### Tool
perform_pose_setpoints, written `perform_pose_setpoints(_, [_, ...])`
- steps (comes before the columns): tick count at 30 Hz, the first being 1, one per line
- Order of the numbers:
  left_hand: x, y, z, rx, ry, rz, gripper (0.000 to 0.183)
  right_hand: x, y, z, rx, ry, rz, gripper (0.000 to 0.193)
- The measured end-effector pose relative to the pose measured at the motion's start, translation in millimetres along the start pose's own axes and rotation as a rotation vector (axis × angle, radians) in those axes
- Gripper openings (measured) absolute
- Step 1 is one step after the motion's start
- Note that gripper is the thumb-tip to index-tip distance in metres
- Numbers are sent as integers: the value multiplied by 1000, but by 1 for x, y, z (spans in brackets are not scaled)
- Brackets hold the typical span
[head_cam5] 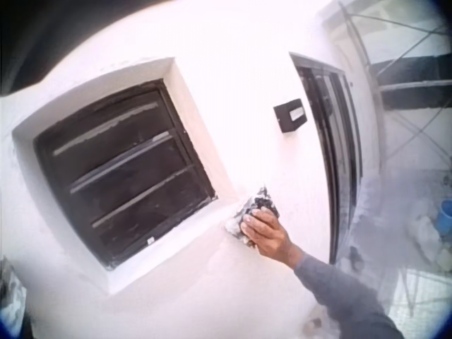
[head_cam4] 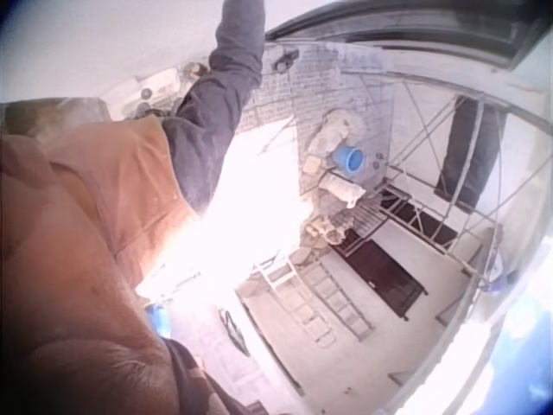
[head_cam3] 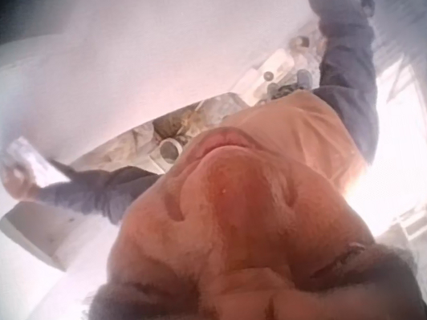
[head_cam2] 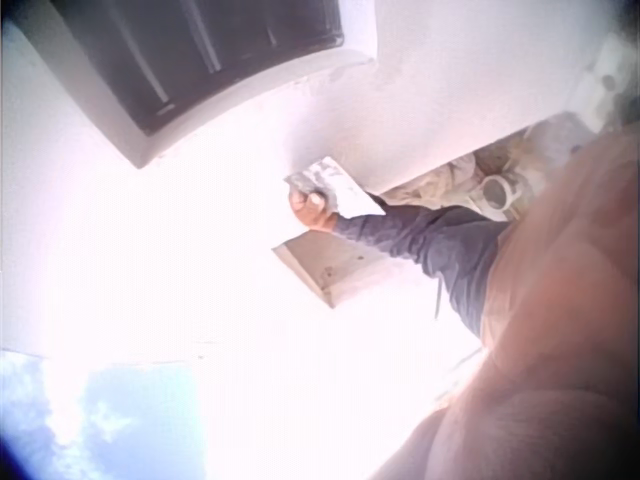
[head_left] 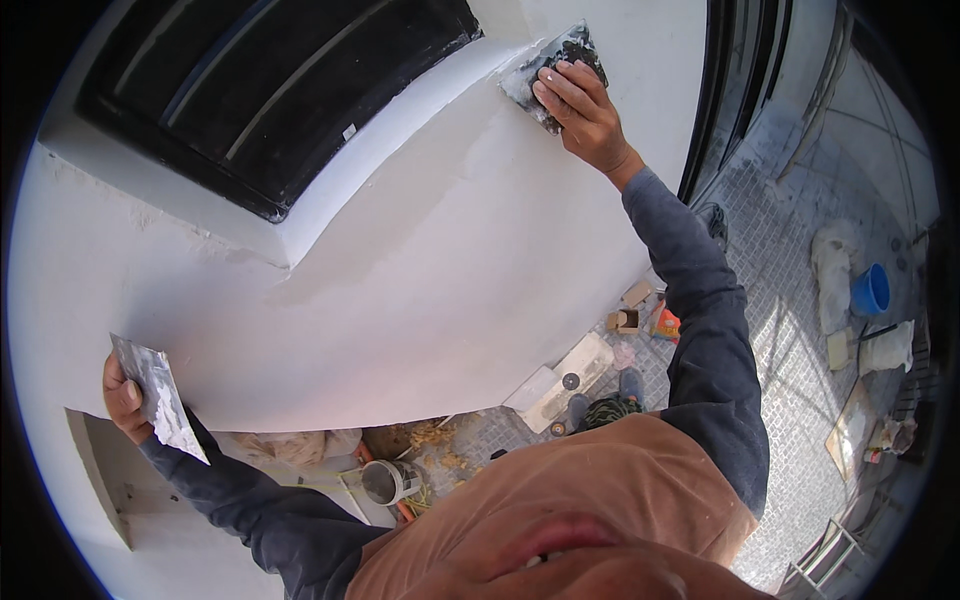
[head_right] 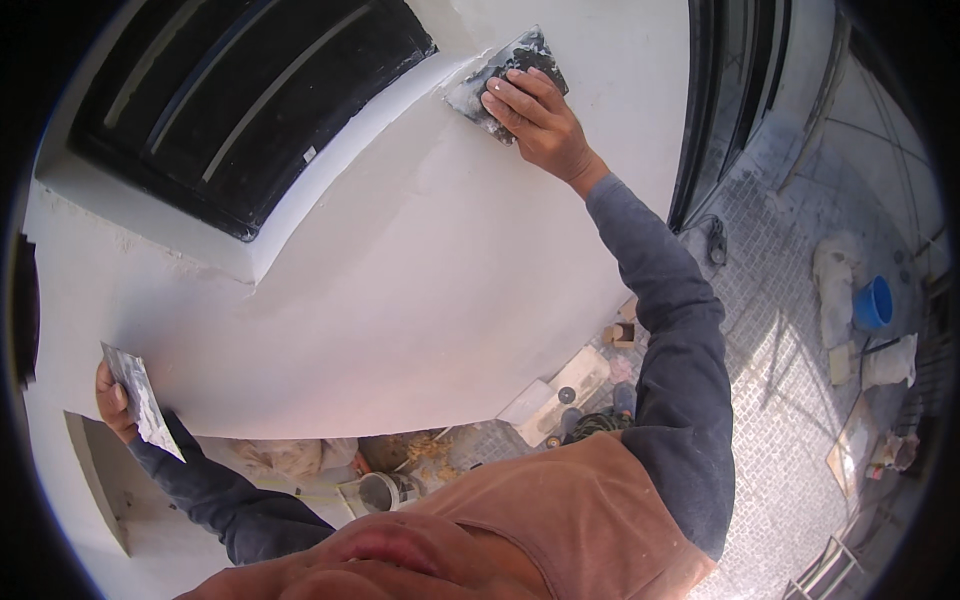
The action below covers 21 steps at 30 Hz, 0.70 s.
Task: The person applies white plaster to the exterior wall around a window frame using two metal trowels. They repeatedly transfer plaster from a larger trowel to a smaller one and smooth the surface around the window edges.
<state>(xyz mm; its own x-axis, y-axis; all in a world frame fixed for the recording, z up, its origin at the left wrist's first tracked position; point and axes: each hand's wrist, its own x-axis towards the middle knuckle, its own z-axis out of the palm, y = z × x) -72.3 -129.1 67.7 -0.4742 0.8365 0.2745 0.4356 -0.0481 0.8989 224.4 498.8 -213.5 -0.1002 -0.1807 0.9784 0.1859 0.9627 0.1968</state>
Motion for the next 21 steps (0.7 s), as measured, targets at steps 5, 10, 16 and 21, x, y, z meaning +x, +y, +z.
perform_pose_setpoints(5, [2,1,-2,17,-9,-23,76,-8,-17,-9,-23,183,210,44])
perform_pose_setpoints(10, [4,3,-11,24,-52,-58,79,22,-44,11,-219,122,550,51])
perform_pose_setpoints(16, [-2,2,-19,52,-5,-59,78,10,-118,-11,65,-43,413,56])
perform_pose_setpoints(21, [-2,6,-24,78,-24,-76,79,12,-54,-6,70,165,197,42])
